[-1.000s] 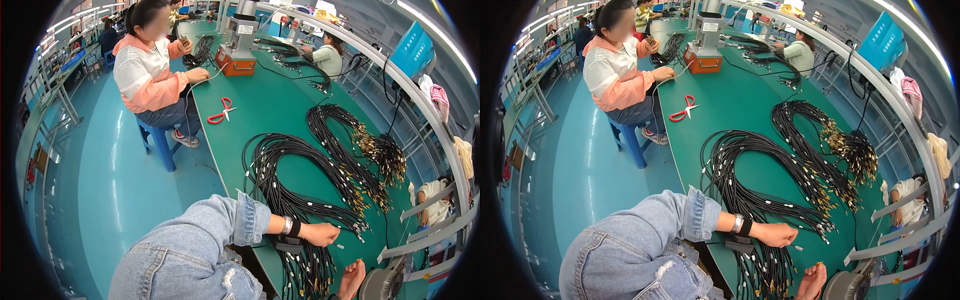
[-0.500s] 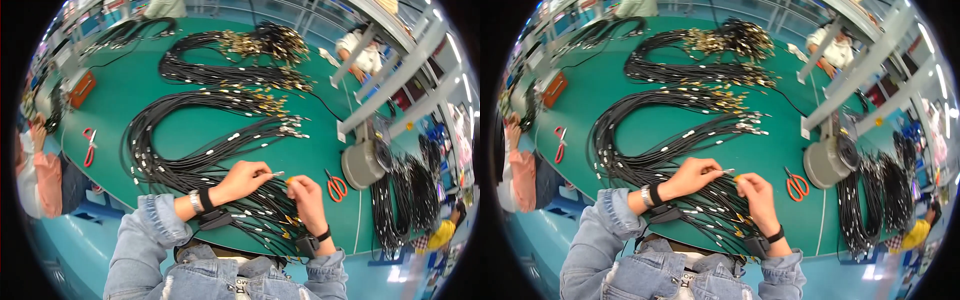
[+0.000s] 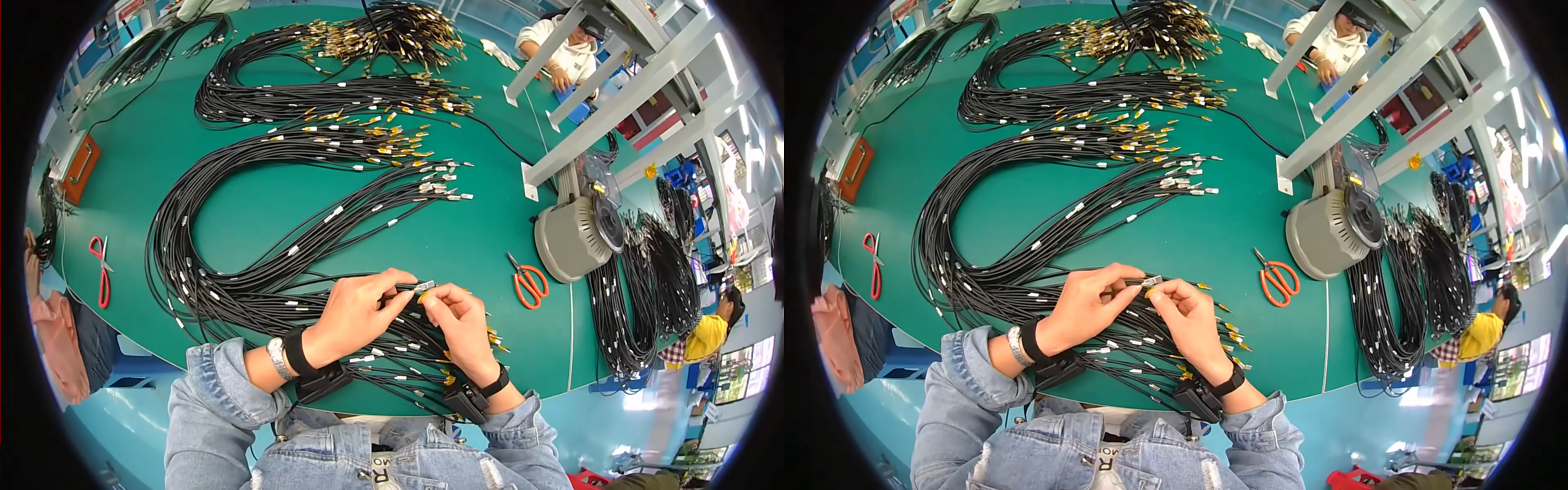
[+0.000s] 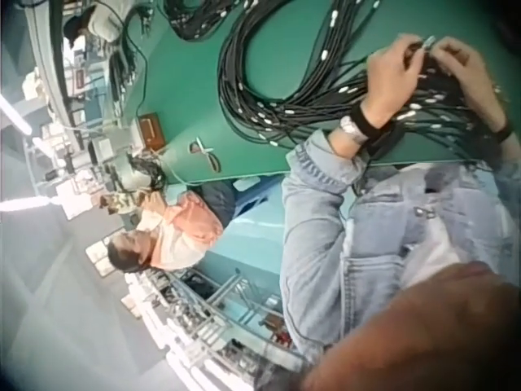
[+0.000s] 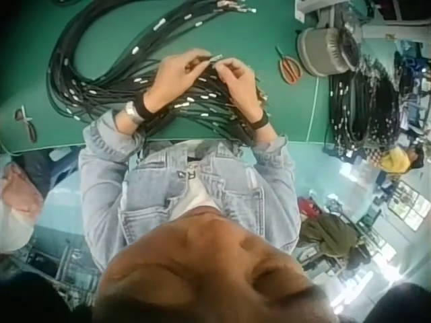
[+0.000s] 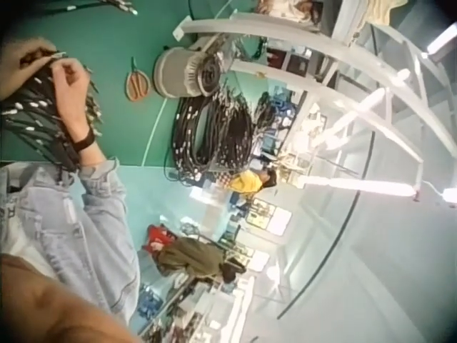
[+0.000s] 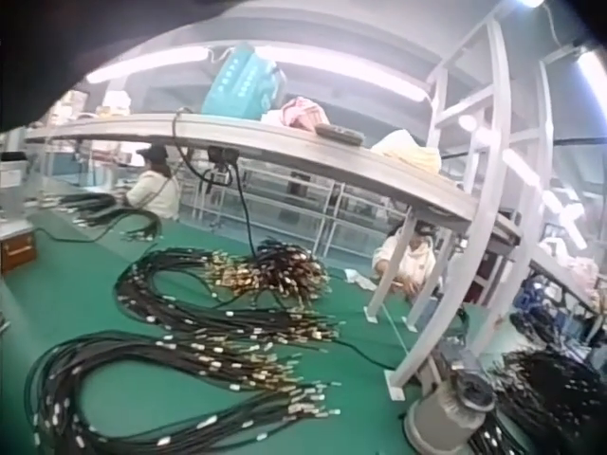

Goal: The person picks up a cable from a pile, wraps a small piece of yellow tape around the connector end by hand, and sets the finished cable aside.

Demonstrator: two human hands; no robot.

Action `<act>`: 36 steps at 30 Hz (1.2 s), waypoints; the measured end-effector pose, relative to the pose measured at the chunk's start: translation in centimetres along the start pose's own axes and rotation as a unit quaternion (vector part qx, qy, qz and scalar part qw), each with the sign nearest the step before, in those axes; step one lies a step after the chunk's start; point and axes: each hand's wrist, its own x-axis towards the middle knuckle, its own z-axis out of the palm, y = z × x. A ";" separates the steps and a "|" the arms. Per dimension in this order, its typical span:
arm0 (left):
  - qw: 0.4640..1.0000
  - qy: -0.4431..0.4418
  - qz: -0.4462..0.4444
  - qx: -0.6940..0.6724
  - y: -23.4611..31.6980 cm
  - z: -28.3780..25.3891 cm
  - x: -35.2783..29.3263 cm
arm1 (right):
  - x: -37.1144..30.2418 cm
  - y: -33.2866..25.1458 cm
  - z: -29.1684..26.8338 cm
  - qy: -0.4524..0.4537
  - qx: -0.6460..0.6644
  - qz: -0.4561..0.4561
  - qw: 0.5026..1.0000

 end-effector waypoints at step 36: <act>0.973 0.045 0.168 0.155 -0.4 0.5 -0.1 | 0.3 0.5 -0.7 -0.020 0.047 0.039 0.998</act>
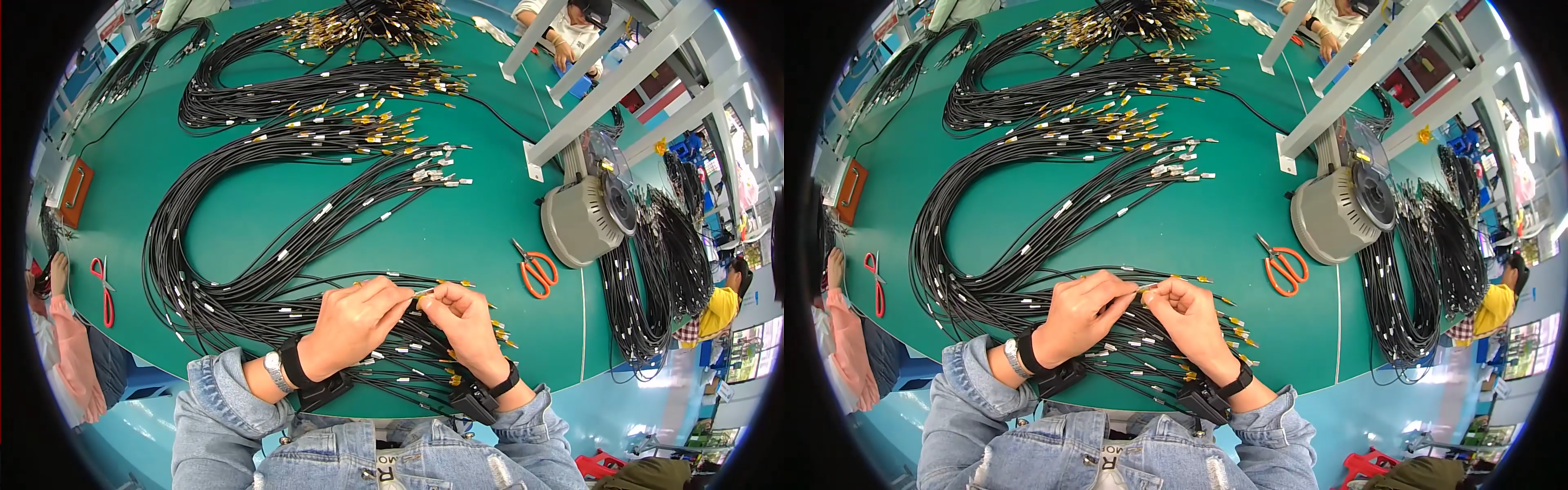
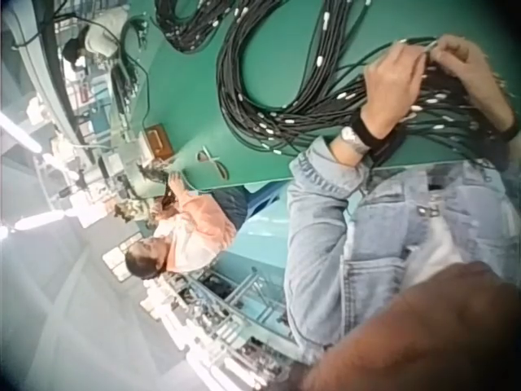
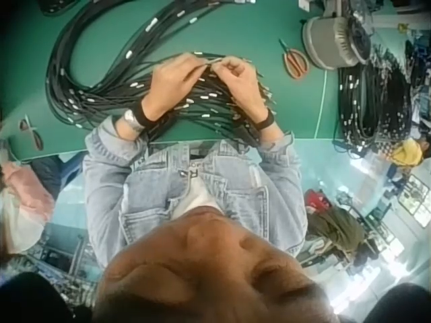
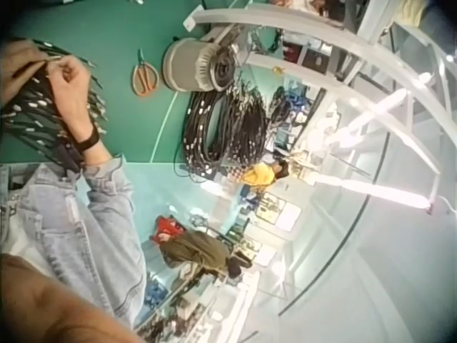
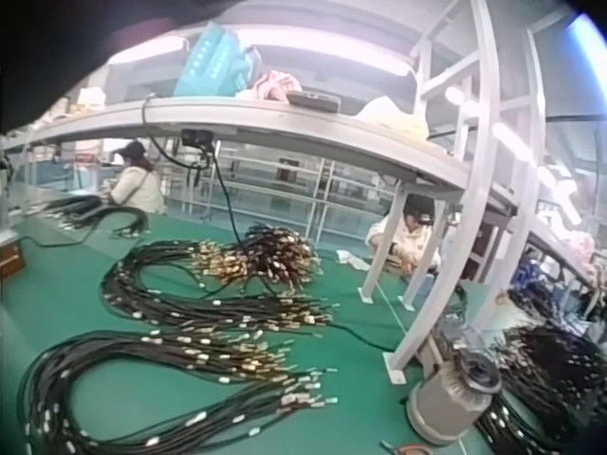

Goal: The person picks up a cable from a pile, wraps a small piece of yellow tape around the connector end by hand, and sets the finished cable aside.

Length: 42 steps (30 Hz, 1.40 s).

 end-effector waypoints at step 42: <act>0.997 0.048 0.054 0.038 0.6 -0.5 0.4 | -0.6 -1.3 0.5 -0.063 0.072 -0.004 0.995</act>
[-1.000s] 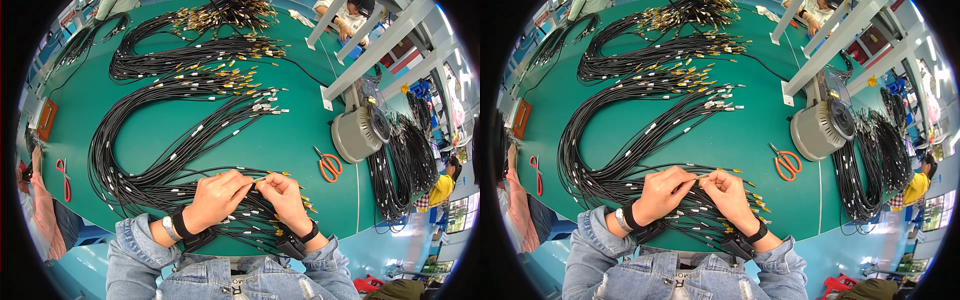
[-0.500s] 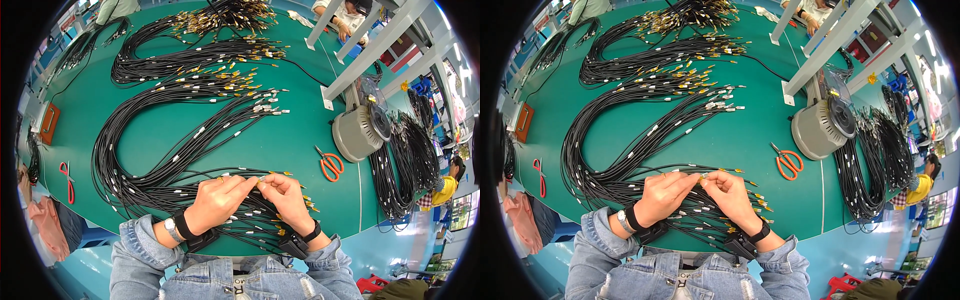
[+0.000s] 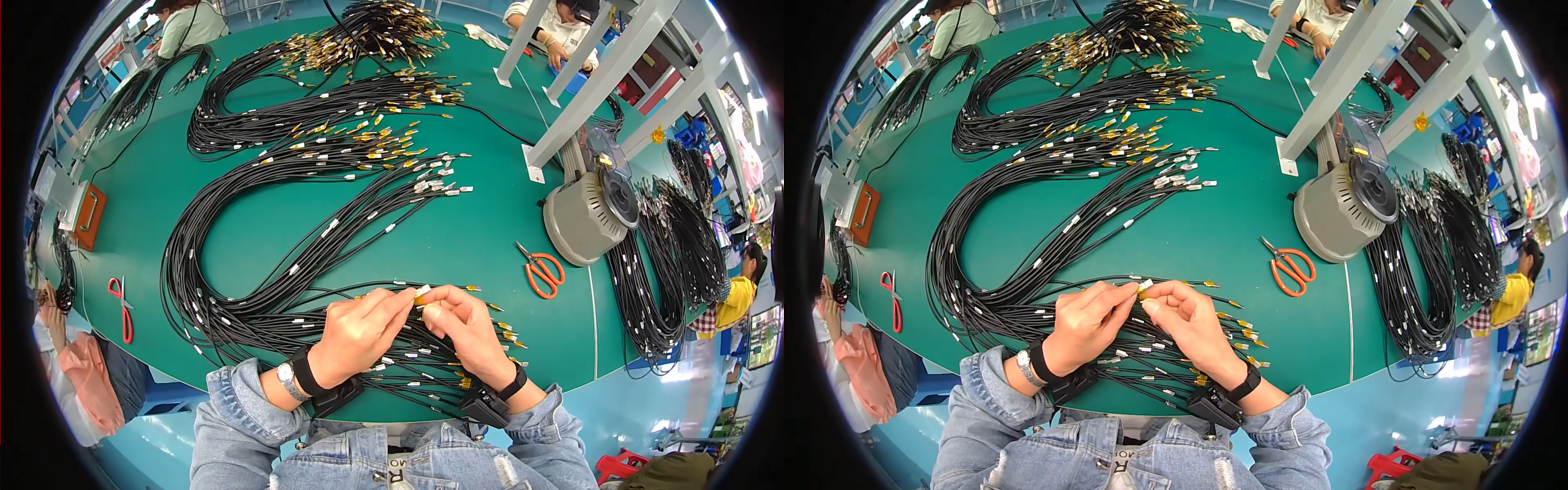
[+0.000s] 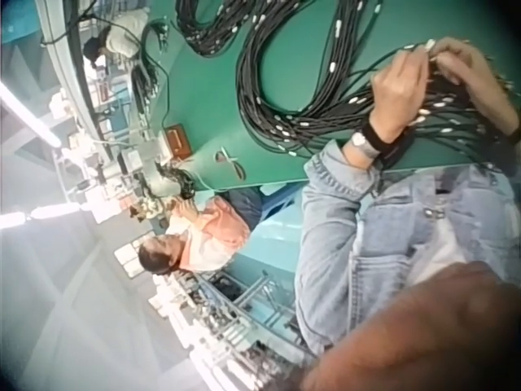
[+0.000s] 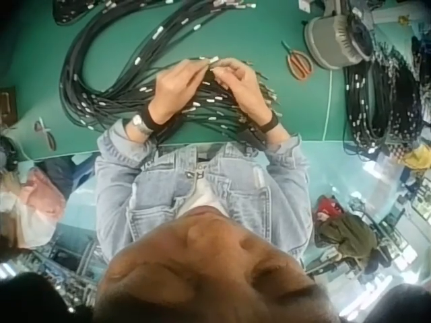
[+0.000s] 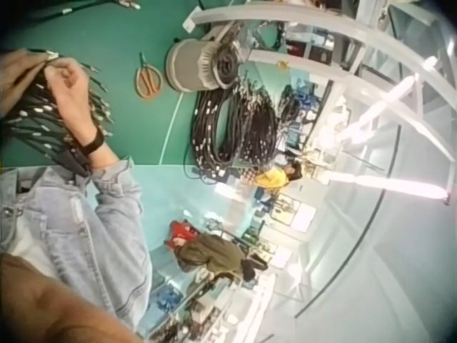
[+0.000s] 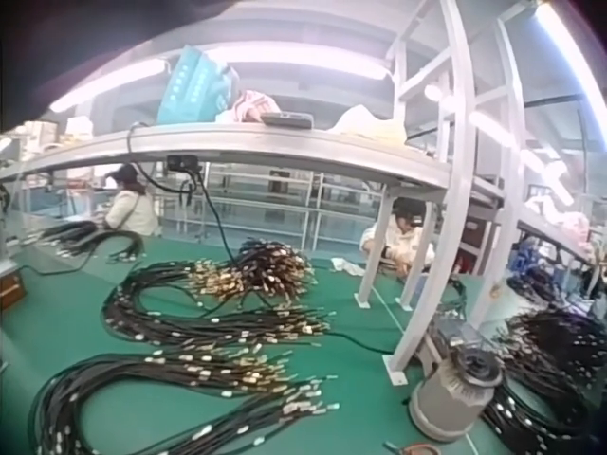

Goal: The person picks up a cable from a pile, wraps a small piece of yellow tape around the connector end by hand, and sets the finished cable aside.

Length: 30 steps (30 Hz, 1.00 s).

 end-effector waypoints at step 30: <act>0.967 -0.101 -0.170 -0.163 0.5 -0.7 0.0 | 0.4 1.9 0.2 0.053 -0.099 -0.095 0.989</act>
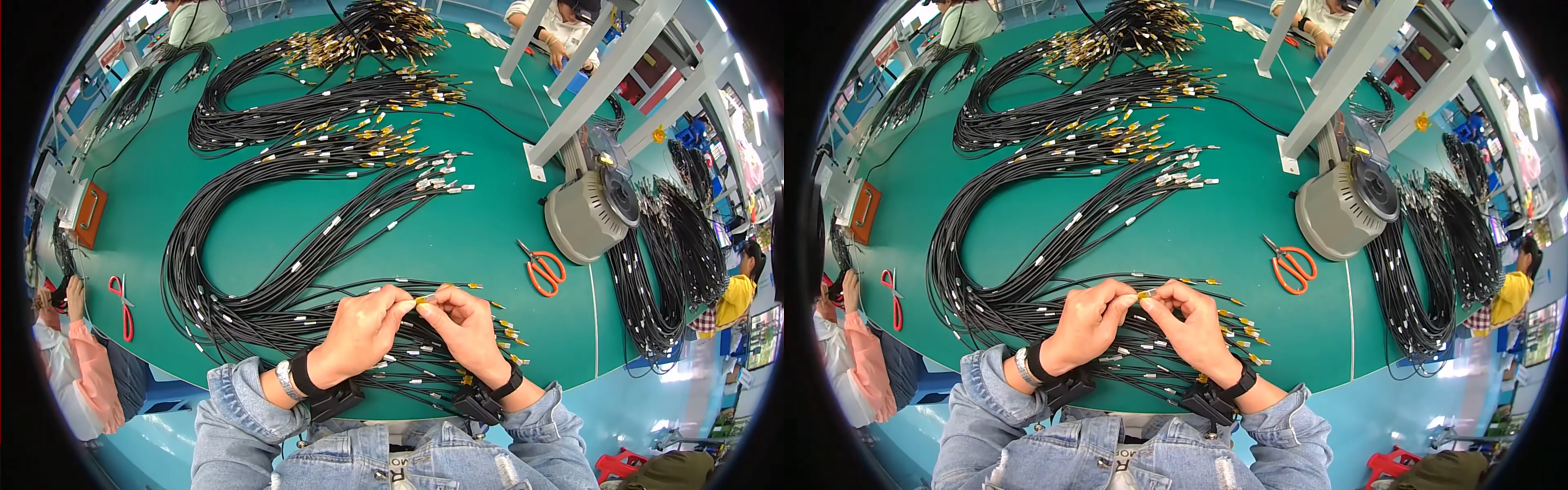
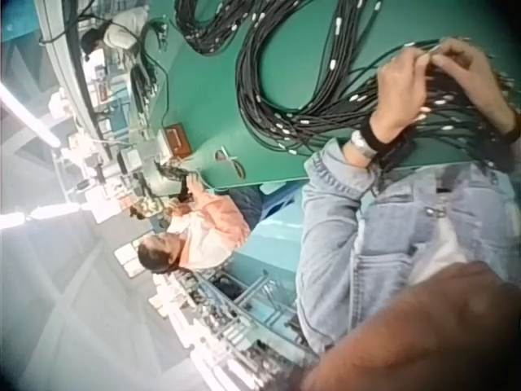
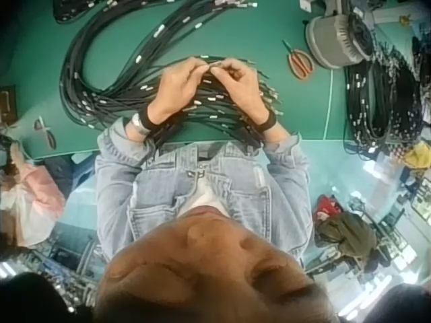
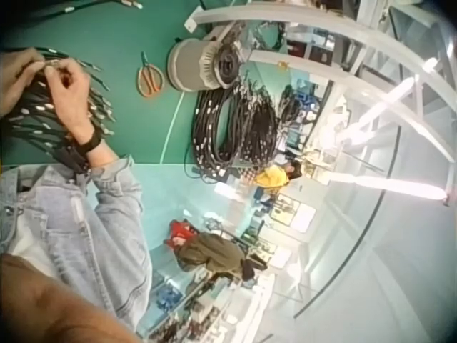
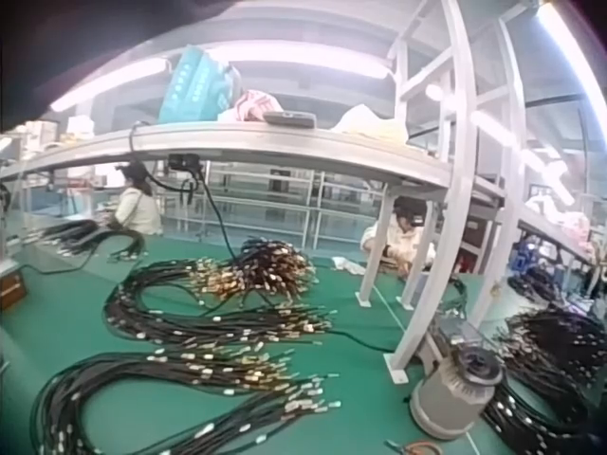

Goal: The person picks up a cable from a pile, wraps a small piece of yellow tape around the connector end by hand, and sets the finished cable aside.

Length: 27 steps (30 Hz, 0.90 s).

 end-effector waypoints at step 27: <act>0.814 -0.360 -0.237 -0.389 -1.2 -3.5 1.6 | 0.3 -0.7 -0.2 -0.069 -0.207 -0.269 0.938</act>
